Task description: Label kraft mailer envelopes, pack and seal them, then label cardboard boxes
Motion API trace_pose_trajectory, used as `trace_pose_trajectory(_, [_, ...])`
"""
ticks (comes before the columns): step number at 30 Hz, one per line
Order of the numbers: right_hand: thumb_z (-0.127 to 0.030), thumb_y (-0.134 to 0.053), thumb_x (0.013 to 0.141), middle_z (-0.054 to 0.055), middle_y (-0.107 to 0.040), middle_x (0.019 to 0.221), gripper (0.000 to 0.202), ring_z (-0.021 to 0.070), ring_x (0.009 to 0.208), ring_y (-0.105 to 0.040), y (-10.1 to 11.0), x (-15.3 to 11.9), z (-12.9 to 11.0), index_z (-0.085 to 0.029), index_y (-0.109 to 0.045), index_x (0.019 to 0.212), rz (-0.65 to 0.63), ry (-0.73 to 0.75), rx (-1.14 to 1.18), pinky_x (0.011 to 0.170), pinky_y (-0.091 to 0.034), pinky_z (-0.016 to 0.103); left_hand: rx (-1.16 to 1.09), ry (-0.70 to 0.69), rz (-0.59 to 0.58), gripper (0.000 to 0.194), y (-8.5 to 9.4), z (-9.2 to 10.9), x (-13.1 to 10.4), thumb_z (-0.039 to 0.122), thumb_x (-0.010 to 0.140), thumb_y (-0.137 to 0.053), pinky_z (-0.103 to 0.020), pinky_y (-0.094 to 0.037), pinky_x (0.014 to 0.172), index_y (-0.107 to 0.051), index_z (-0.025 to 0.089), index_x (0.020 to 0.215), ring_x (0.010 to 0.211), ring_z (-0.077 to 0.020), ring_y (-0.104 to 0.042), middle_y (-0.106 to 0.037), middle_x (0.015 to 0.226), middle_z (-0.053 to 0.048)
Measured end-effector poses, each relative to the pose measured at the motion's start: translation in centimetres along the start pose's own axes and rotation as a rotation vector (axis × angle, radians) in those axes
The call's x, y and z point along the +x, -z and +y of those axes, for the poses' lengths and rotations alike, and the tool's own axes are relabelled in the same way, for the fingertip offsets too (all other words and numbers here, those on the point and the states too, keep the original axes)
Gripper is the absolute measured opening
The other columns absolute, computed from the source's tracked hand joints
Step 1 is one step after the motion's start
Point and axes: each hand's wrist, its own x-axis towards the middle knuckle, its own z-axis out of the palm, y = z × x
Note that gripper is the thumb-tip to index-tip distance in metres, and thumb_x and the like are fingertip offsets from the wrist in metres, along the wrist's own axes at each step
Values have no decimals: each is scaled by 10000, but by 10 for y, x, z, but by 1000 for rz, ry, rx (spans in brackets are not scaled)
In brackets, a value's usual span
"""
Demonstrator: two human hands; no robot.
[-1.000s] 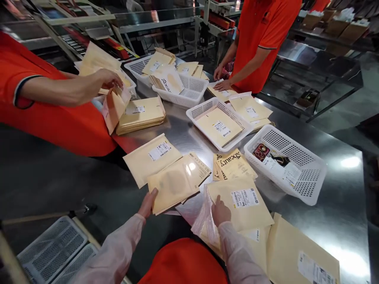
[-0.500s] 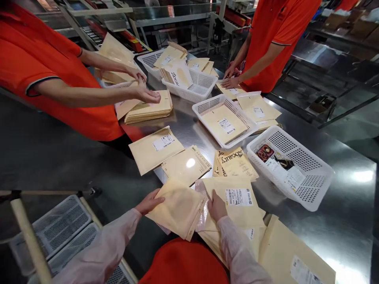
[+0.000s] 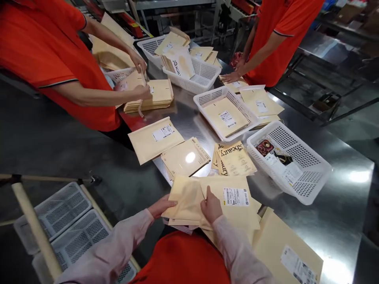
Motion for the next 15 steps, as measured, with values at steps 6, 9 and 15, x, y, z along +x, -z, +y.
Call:
trace_pose_trajectory(6, [-270,-399,801,99,-681,822,700,224,731,-633,-10,-23,-21,17,-361,1438,150,73,80,724,-506,333,187,-77,-115,483,-57,-7,19,238,545,-865,-298,-520,676,-673,154,980,656,-172,-617,-707,725,-41])
trace_pose_trajectory(9, [-262,-409,789,9,-592,635,663,185,585,-572,-7,-21,-20,11,-427,1393,166,60,168,629,-492,304,420,148,-229,266,-45,7,27,329,632,-785,-218,-329,409,-645,144,761,379,-69,-339,-456,425,68])
trace_pose_trajectory(15, [-308,-447,813,14,-592,626,659,195,583,-588,-30,-20,-23,16,-426,1387,150,103,187,618,-501,315,572,67,-54,256,-37,7,34,325,665,-751,-247,-449,531,-669,118,790,506,-110,-494,-516,497,44])
